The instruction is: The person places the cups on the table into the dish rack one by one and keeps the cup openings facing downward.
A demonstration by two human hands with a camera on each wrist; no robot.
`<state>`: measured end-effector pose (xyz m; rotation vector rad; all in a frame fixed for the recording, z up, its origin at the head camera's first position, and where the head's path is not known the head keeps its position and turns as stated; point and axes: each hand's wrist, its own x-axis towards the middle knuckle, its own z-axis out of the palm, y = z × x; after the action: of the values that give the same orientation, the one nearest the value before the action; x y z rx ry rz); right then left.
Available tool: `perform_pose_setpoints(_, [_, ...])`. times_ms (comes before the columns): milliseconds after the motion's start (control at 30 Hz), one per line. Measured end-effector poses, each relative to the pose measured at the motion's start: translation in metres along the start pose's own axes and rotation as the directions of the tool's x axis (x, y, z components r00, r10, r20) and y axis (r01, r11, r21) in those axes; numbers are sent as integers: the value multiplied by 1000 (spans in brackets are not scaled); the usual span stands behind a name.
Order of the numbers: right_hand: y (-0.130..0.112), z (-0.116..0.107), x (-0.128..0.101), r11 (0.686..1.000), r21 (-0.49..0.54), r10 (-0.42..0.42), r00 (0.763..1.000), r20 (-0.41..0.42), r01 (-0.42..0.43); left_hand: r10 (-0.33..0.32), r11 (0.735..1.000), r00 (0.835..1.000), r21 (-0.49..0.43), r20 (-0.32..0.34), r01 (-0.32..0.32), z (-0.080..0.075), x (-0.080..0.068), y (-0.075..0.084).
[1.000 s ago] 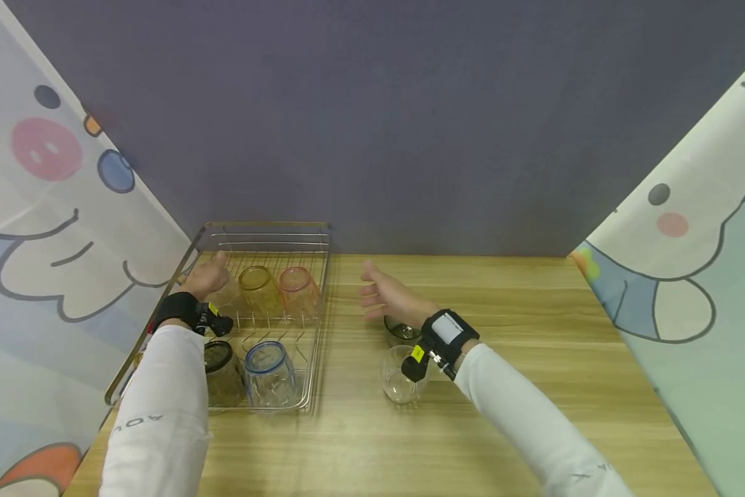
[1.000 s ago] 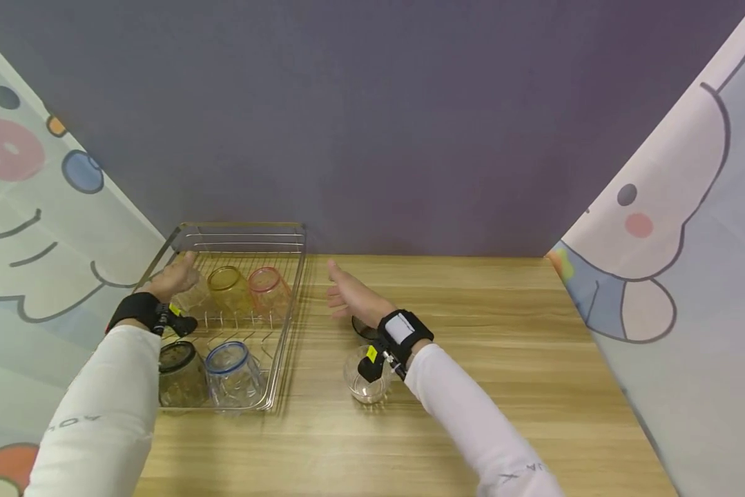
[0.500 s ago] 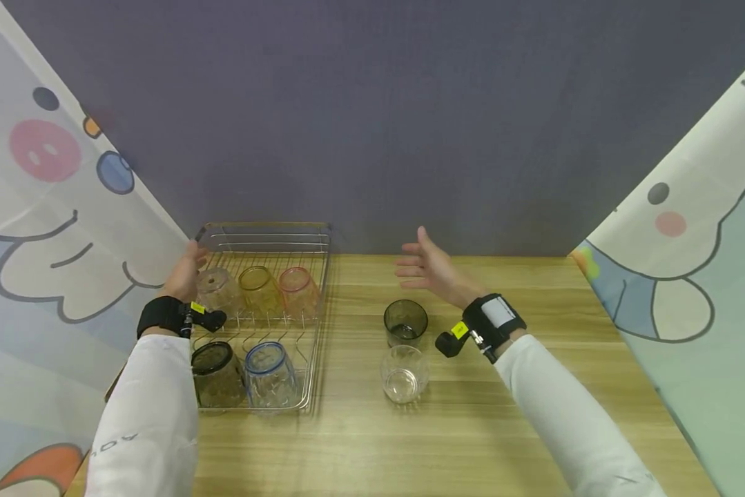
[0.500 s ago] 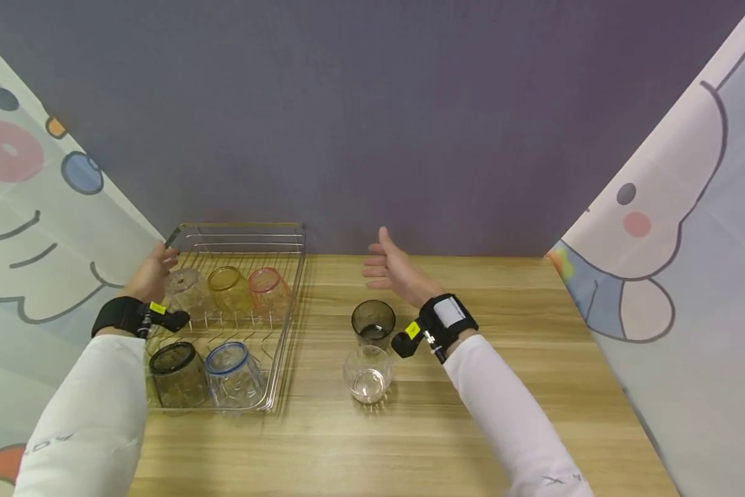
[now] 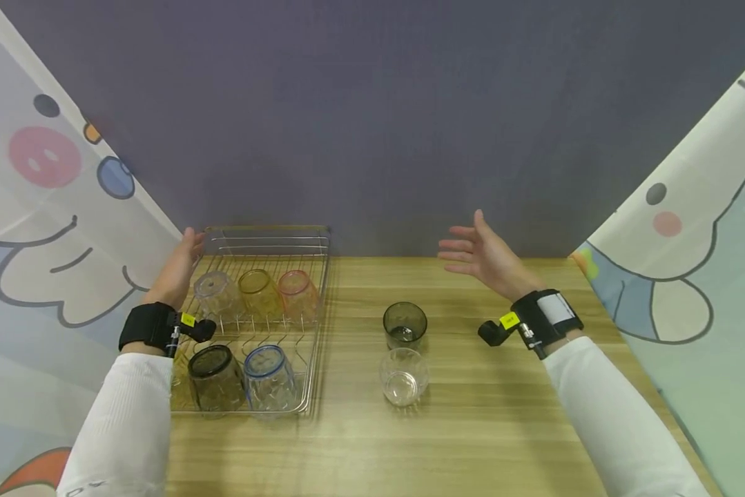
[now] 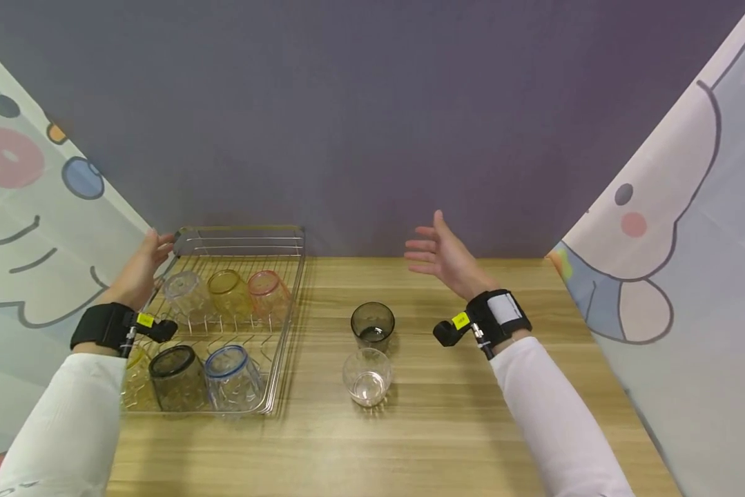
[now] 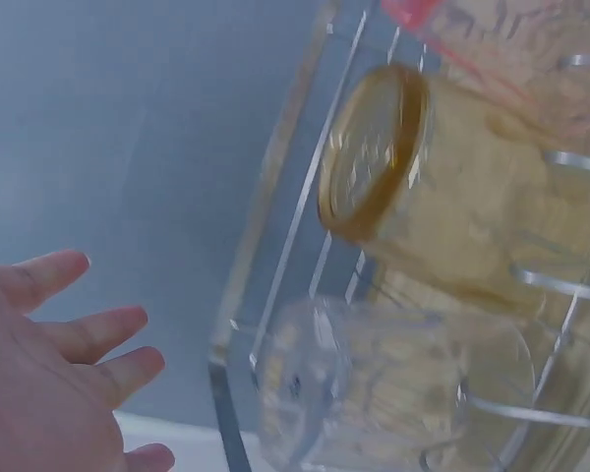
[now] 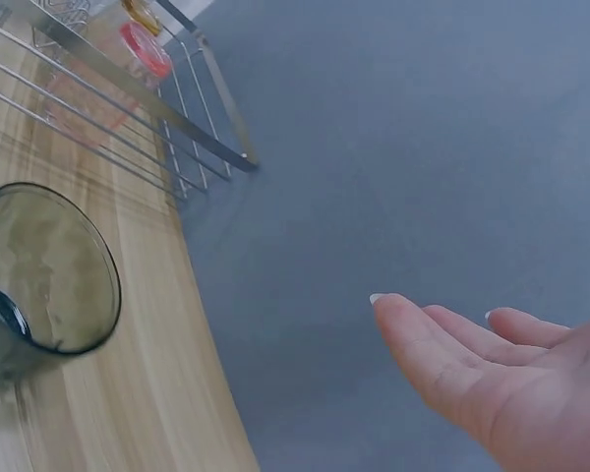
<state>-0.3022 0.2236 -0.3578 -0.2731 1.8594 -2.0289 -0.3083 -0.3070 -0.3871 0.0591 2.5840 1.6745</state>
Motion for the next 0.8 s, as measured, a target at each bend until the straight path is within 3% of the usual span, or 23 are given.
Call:
perform_pose_setpoints(133, [-2, -9, -10, 999, -40, -3, 1000, 6, 3, 62, 998, 998, -10, 5, -62, 8, -10, 8])
perform_pose_setpoints(333, [-7, -20, -17, 981, -193, 8, 1000, 10, -6, 135, 991, 989, -33, 62, -133, 18, -22, 24])
perform_pose_setpoints(433, [-11, -21, -15, 958, -285, 25, 1000, -1, -25, 191, 980, 978, -68, 84, -186, 24, -22, 32])
perform_pose_setpoints(533, [-14, -17, -10, 915, -401, 47, 999, -18, -50, 232, 970, 968, -100, 94, -222, 31, -22, 41])
perform_pose_setpoints(567, [-14, -15, -8, 889, -454, 59, 998, -24, -63, 238, 969, 966, -92, 98, -230, 34, -23, 44])
perform_pose_setpoints(633, [-14, -10, -3, 809, -583, 72, 997, -28, -75, 249, 968, 963, -60, 107, -243, 40, -23, 50])
perform_pose_setpoints(800, [-5, 6, 8, 512, -859, 44, 998, 49, 20, 296, 946, 940, 81, 169, -313, 60, -17, 65])
